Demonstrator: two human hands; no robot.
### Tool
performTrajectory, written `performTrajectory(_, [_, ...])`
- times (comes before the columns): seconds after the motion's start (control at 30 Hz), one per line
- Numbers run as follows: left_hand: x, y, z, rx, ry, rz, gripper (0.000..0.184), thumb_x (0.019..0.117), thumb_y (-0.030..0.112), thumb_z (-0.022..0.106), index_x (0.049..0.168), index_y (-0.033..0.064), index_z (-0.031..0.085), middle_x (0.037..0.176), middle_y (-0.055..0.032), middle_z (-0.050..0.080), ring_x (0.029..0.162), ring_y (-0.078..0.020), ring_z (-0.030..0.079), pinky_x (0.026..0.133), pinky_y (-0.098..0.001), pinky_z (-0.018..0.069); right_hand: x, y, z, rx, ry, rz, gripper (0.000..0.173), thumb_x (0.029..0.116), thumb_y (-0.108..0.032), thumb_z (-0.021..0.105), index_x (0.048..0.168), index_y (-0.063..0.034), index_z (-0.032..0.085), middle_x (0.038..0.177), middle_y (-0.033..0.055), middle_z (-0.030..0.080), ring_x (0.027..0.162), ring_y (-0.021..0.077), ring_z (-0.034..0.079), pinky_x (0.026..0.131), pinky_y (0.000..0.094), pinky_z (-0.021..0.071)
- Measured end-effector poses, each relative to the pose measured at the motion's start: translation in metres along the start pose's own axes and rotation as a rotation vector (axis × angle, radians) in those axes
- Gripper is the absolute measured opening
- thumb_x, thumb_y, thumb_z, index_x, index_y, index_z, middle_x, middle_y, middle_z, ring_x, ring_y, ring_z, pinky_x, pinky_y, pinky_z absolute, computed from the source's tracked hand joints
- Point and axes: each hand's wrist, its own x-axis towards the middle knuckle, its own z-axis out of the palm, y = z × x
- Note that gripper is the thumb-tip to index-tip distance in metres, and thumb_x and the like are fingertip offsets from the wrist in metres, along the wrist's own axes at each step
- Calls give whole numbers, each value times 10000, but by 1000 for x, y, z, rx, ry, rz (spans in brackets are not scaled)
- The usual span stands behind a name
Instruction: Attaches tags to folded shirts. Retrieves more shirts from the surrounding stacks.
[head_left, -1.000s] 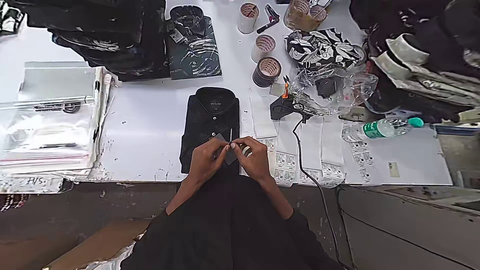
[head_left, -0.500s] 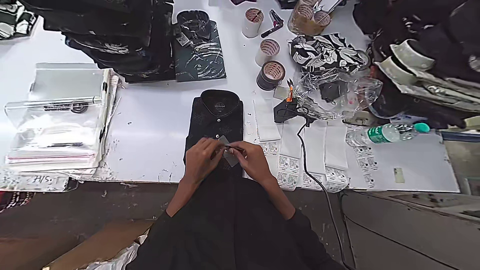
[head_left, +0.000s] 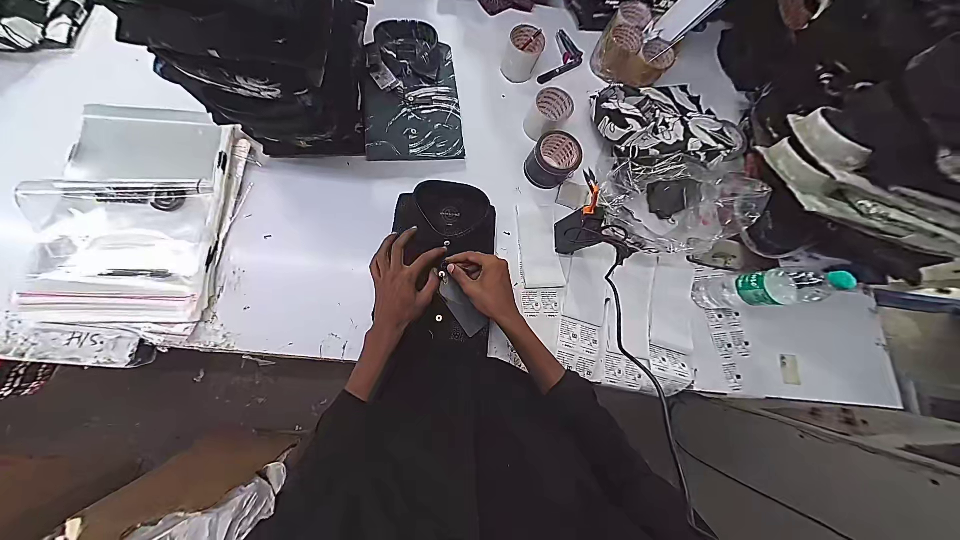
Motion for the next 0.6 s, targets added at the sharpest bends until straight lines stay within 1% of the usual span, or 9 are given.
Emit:
performTrajectory(0.03, [1,-3,1,21,-29,-8,371,983,516,498,1336,566,599,1673,40,287,1564,-324,142,1190,-655,162,2,-2,-2,14,-18,24,170,939,-334,714,1030,-223,803,917,-56,769,770,47,694,726,303,581])
performTrajectory(0.07, [3,-5,1,34,-50,-5,385,979,525,494,1348,585,581,1696,41,241,1583,-328,80,1209,-678,99,5,-4,-3,28,-22,44,169,929,-340,728,1026,-228,808,908,-62,772,765,43,698,726,303,585])
performTrajectory(0.1, [4,-6,0,40,-64,3,397,978,527,490,1362,590,569,1708,37,211,1590,-323,50,1218,-682,68,6,-4,-3,44,-23,69,166,921,-347,741,1021,-235,811,895,-66,773,751,43,697,721,307,585])
performTrajectory(0.13, [2,-7,0,37,-70,7,404,981,522,485,1372,587,563,1713,35,198,1594,-309,41,1229,-669,62,5,-3,-3,56,-30,88,161,919,-351,749,1019,-241,811,884,-69,772,734,46,698,708,312,590])
performTrajectory(0.2, [-1,-7,4,17,-51,11,409,991,509,469,1386,566,564,1714,37,199,1596,-292,47,1243,-644,79,5,-3,-3,83,-39,100,150,920,-331,754,1020,-234,810,865,-60,768,698,58,688,673,316,585])
performTrajectory(0.27, [-1,-8,5,12,-45,10,409,1004,530,451,1399,570,548,1717,43,188,1597,-283,42,1248,-630,84,5,-4,-1,126,-33,104,138,925,-299,756,1026,-219,805,860,-48,768,687,66,695,657,307,596])
performTrajectory(0.4, [0,-8,6,31,-43,6,424,982,545,476,1399,590,533,1717,44,183,1595,-287,47,1235,-638,114,1,-4,2,206,20,105,129,934,-254,749,1035,-187,792,864,-29,769,691,85,715,646,299,621])
performTrajectory(0.53, [-1,-8,7,35,-50,-1,433,954,573,498,1385,593,543,1711,45,201,1591,-288,69,1220,-634,146,0,-5,5,99,3,76,124,949,-280,712,1028,-214,782,859,-45,756,685,78,692,642,324,596])
performTrajectory(0.6, [0,-8,7,42,-53,0,433,956,595,488,1386,598,539,1713,47,196,1592,-285,65,1221,-635,142,5,-8,2,18,-25,50,133,950,-299,705,1013,-219,789,847,-41,747,687,92,674,652,354,576])
